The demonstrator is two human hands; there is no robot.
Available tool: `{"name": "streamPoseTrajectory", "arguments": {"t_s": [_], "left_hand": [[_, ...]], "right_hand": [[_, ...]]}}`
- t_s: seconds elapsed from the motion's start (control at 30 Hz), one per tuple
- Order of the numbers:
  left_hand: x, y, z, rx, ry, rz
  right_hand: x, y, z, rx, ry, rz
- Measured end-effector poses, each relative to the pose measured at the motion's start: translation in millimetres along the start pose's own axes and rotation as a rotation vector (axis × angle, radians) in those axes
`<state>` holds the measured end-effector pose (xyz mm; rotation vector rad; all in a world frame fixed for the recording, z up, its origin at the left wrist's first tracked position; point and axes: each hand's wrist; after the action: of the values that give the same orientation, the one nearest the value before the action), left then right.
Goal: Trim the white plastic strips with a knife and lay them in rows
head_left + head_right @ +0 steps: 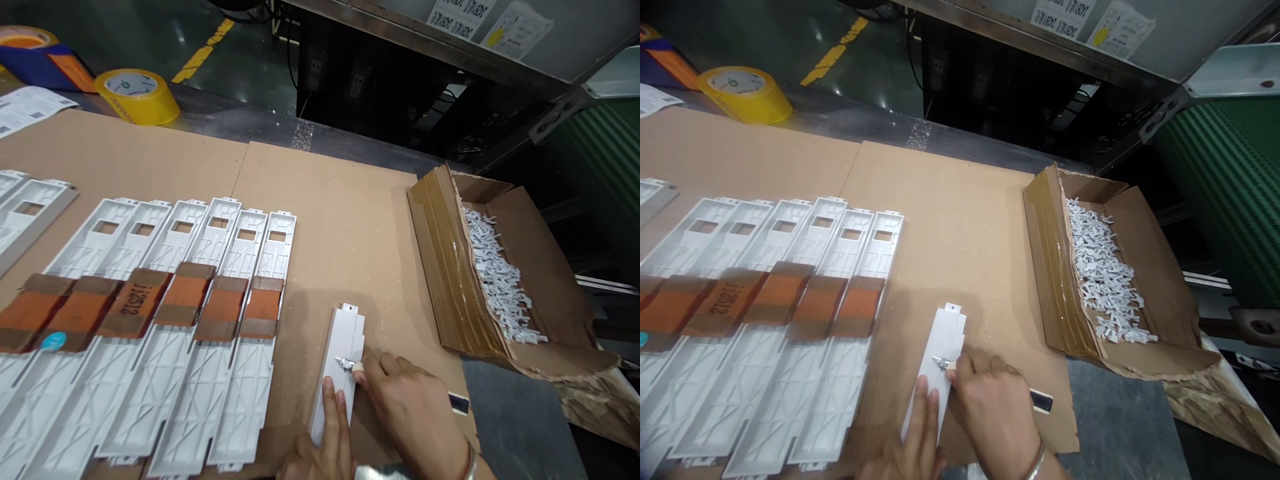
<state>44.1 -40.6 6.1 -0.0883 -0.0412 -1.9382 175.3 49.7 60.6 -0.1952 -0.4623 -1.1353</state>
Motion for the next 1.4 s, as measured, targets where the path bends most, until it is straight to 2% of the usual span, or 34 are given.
{"name": "streamPoseTrajectory", "arguments": {"t_s": [0.2,0.43,0.6,0.73,1.0,1.4], "left_hand": [[4,0,-10.1,-0.099,0.037,-0.063],[5,0,-10.1,-0.085,0.016,-0.056],[4,-1,-7.2,-0.082,0.002,-0.053],[4,0,-8.0,-0.088,0.004,-0.05],[5,0,-8.4,-0.084,-0.008,-0.053],[3,1,-5.0,-0.065,-0.019,-0.034]], "right_hand": [[-10,10,9,-0.007,-0.17,0.079],[-23,24,17,0.007,-0.126,0.211],[-25,34,16,-0.087,-0.161,0.276],[-21,37,11,-0.156,-0.182,0.262],[-14,30,1,-0.147,-0.09,0.23],[-14,28,0,-0.142,-0.095,0.232]]}}
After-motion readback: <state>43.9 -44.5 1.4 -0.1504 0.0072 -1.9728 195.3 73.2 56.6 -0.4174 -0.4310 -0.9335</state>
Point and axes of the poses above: each hand's wrist, its own x-axis away from the middle knuckle, its own z-axis out of the back of the hand, y = z × x, and after that the axes turned 14 degrees about -y, right-handed
